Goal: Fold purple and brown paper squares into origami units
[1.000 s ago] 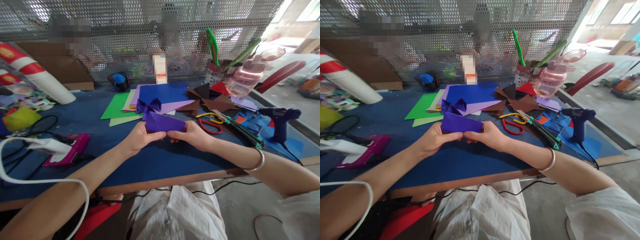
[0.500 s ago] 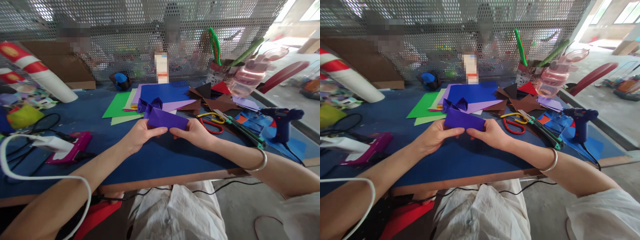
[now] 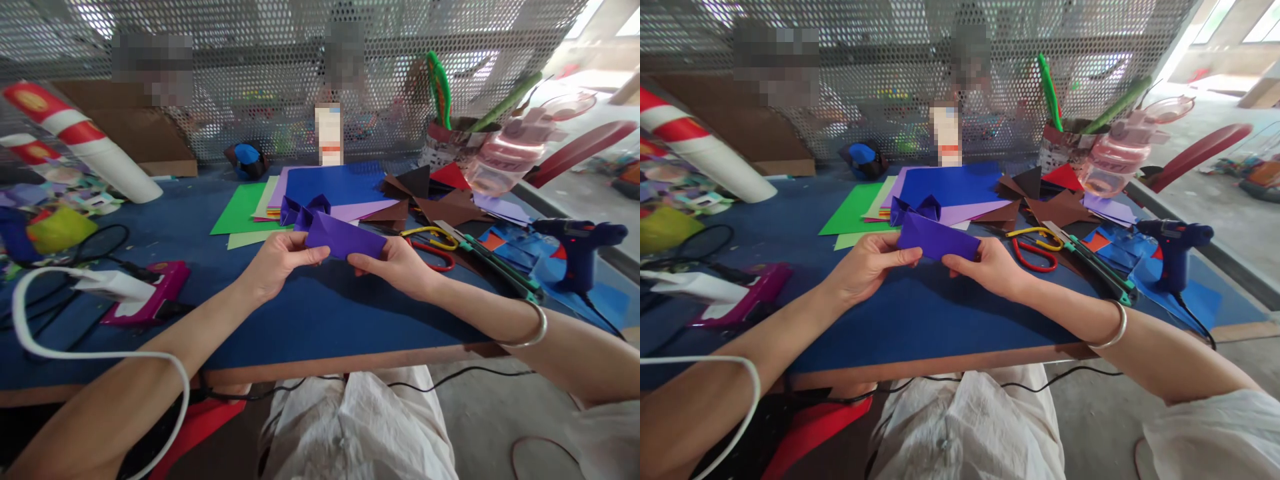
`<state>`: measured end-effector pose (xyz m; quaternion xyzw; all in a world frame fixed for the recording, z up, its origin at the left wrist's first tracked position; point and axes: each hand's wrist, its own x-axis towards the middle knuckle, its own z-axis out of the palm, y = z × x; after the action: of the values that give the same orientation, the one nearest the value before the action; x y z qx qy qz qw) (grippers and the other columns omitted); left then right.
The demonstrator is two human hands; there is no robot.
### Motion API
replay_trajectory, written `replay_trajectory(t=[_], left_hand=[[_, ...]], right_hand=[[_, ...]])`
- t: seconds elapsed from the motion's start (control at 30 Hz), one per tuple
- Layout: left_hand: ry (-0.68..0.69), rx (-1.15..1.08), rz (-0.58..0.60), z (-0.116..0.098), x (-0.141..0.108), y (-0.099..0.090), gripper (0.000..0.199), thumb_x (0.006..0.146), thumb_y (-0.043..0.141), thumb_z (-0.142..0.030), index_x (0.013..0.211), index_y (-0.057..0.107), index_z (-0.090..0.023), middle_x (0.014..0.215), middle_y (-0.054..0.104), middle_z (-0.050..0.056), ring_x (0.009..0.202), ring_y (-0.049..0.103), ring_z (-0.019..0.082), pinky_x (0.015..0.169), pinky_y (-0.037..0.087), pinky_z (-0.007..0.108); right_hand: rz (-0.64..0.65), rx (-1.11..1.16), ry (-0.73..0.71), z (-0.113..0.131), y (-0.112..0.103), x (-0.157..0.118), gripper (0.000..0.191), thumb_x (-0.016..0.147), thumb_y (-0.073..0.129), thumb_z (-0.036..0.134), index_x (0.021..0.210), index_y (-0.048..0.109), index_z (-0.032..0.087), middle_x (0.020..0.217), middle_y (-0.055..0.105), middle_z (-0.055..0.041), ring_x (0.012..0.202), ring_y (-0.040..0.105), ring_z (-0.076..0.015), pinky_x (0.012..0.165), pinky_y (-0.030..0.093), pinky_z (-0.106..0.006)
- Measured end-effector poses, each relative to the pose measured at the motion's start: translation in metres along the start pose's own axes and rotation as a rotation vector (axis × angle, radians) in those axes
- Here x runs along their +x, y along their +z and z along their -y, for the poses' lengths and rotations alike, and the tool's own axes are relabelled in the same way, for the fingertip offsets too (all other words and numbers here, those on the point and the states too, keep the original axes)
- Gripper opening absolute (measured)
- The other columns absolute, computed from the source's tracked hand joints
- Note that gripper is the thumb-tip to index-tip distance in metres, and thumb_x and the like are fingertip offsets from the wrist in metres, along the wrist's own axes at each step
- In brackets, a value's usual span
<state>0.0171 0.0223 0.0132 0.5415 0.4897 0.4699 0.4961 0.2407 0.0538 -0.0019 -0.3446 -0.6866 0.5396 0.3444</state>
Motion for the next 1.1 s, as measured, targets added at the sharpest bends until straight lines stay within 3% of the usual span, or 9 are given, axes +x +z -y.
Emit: replay_trajectory(t=[0.13,0.27,0.53,0.77,1.1], left_hand=[[0.065,0.033,-0.051,0.002,0.004,-0.008,0.033,0.063,0.092,-0.042,0.061,0.069,-0.019,0.062,0.062,-0.002,0.064,0.053,0.011,0.070,0.043,0.027],[0.033,-0.034,-0.064,0.001,0.007,-0.008,0.034,0.059,0.094,-0.043,0.065,0.071,-0.018,0.065,0.064,-0.002,0.065,0.055,0.012,0.069,0.044,0.027],[-0.018,-0.119,-0.106,0.001,0.006,-0.003,0.035,0.053,0.094,-0.039,0.060,0.067,-0.016,0.060,0.062,-0.001,0.060,0.054,0.010,0.062,0.041,0.024],[0.047,-0.126,-0.143,0.003,0.005,0.002,0.031,0.055,0.091,-0.034,0.063,0.066,-0.017,0.058,0.060,-0.004,0.058,0.052,0.009,0.061,0.039,0.023],[0.034,-0.079,-0.014,0.006,0.005,-0.002,0.034,0.062,0.090,-0.038,0.081,0.071,-0.017,0.073,0.067,-0.001,0.067,0.059,0.012,0.068,0.047,0.025]], right_hand=[[-0.041,0.037,0.047,-0.002,-0.002,0.002,0.042,0.070,0.084,0.055,0.066,0.068,0.016,0.066,0.071,-0.0036,0.061,0.059,-0.0128,0.064,0.048,-0.027],[-0.057,0.063,0.069,-0.002,-0.003,0.003,0.043,0.067,0.086,0.055,0.066,0.069,0.015,0.065,0.070,-0.0029,0.061,0.058,-0.0119,0.064,0.048,-0.026],[-0.063,0.020,0.037,-0.004,-0.002,0.003,0.040,0.073,0.080,0.053,0.066,0.068,0.016,0.066,0.070,-0.0030,0.062,0.060,-0.0126,0.065,0.048,-0.027],[-0.062,-0.007,-0.020,-0.004,0.000,0.000,0.035,0.077,0.077,0.049,0.068,0.068,0.017,0.067,0.071,-0.0035,0.063,0.061,-0.0131,0.066,0.048,-0.027],[-0.100,-0.079,0.007,-0.006,-0.001,0.003,0.028,0.073,0.074,0.042,0.065,0.065,0.017,0.064,0.069,-0.0026,0.060,0.059,-0.0134,0.060,0.046,-0.026]])
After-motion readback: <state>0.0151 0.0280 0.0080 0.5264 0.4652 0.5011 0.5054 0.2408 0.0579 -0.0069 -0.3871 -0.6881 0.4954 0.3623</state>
